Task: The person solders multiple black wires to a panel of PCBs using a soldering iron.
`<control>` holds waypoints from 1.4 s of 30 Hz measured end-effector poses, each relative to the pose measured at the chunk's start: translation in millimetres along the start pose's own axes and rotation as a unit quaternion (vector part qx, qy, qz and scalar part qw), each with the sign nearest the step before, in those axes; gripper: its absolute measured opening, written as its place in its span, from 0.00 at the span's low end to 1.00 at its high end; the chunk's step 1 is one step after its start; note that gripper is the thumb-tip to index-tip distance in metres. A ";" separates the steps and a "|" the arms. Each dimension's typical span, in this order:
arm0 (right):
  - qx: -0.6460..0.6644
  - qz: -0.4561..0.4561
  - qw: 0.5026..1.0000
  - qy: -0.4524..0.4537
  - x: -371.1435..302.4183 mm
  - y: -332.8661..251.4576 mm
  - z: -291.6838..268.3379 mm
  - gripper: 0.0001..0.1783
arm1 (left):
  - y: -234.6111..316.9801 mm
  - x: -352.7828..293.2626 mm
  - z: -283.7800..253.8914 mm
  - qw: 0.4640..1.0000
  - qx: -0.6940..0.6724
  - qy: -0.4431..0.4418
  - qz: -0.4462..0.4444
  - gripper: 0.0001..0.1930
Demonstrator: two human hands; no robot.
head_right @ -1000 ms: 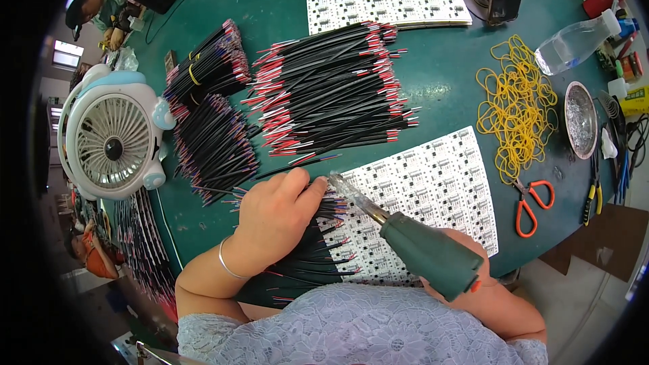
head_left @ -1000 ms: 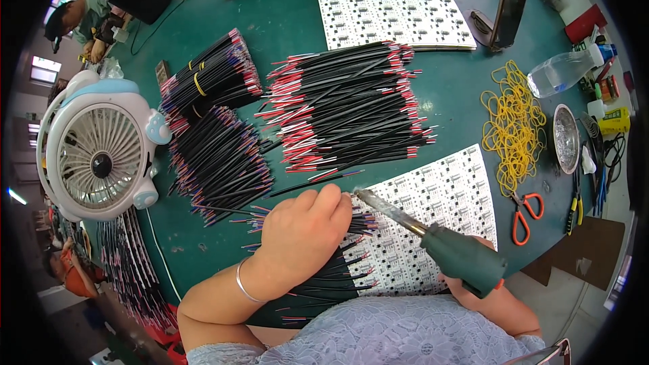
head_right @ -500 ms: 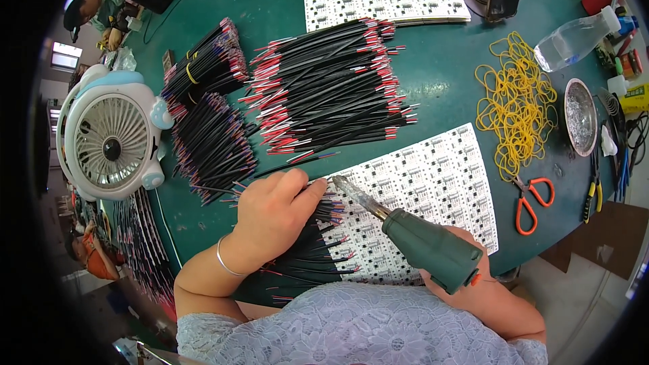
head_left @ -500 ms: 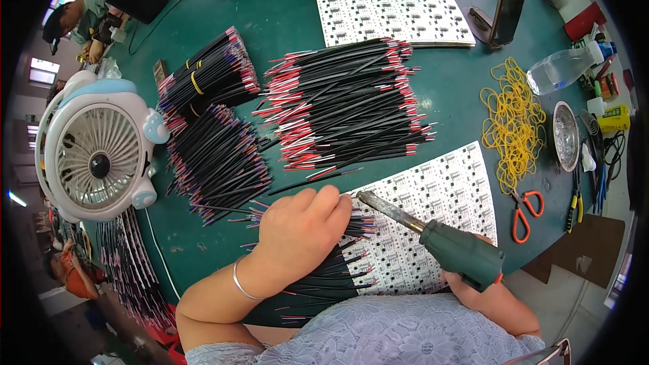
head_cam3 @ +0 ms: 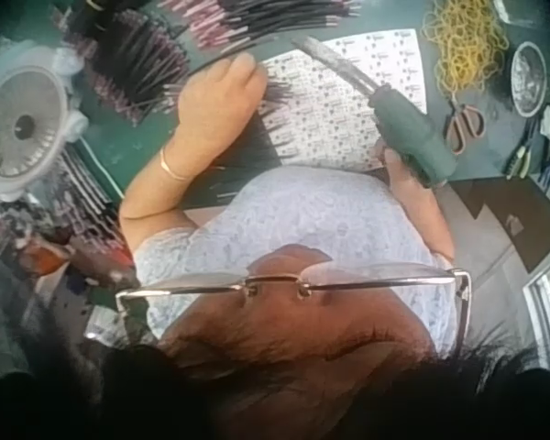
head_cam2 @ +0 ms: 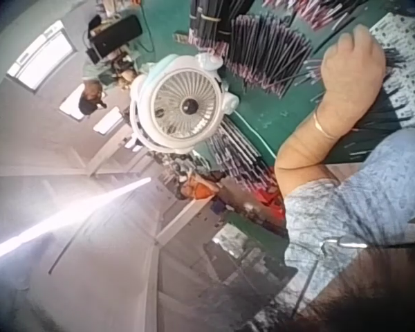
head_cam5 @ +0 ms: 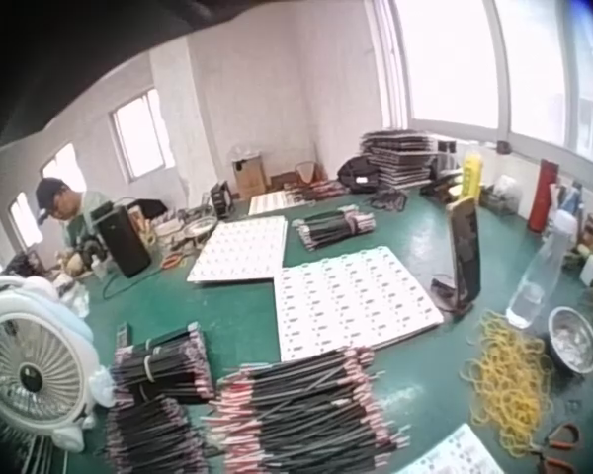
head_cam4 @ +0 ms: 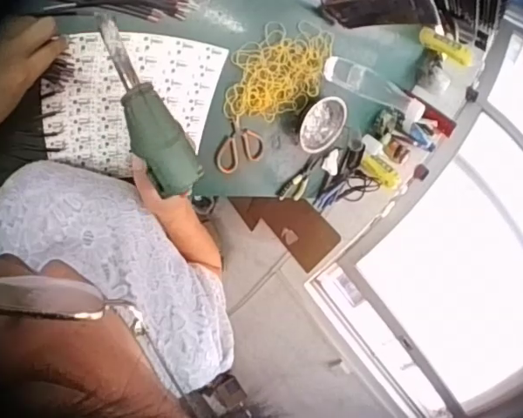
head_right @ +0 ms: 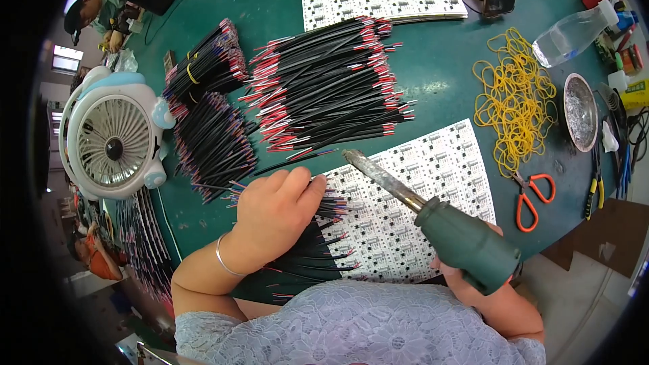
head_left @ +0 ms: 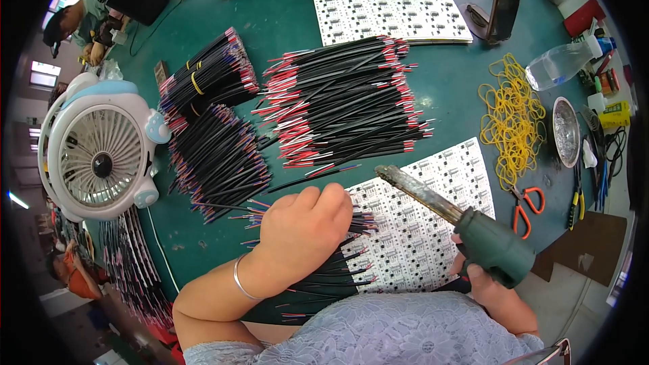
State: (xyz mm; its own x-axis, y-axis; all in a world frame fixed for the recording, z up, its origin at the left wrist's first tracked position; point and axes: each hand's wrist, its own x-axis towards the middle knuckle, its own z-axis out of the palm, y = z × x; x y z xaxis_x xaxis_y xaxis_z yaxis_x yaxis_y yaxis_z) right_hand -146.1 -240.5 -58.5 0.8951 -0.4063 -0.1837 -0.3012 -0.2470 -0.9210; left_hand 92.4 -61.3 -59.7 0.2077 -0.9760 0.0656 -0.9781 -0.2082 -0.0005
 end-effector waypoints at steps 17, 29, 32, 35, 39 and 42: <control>0.138 0.056 0.988 -0.040 -16.4 15.4 0.4 0.20 | 5.5 -15.4 9.8 0.988 -0.138 0.043 -0.047 0.13; -0.069 -0.007 0.997 -0.022 -16.0 14.2 7.7 0.18 | 8.8 -15.0 13.7 0.986 -0.153 0.057 -0.016 0.13; -0.063 0.015 0.997 -0.037 -17.4 15.0 7.0 0.18 | 7.7 -14.8 12.8 0.985 -0.167 0.047 -0.008 0.13; -0.078 0.026 0.996 -0.042 -16.9 15.0 6.4 0.18 | 7.8 -14.3 12.7 0.985 -0.167 0.041 -0.015 0.12; -0.076 0.023 0.996 -0.036 -17.6 16.7 8.1 0.19 | 8.2 -13.2 11.7 0.985 -0.165 0.039 -0.013 0.12; -0.070 0.026 0.997 -0.038 -12.6 12.3 6.7 0.18 | 7.5 -11.9 10.0 0.985 -0.169 0.021 -0.012 0.12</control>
State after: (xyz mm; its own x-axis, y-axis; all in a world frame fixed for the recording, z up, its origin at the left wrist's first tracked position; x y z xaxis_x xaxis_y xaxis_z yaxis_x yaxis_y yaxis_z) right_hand -158.9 -232.5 -69.7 0.8973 -0.3562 -0.2608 -0.3867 -0.3489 -0.8537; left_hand 82.8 -51.9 -70.5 0.2364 -0.9661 0.1033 -0.9234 -0.1903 0.3333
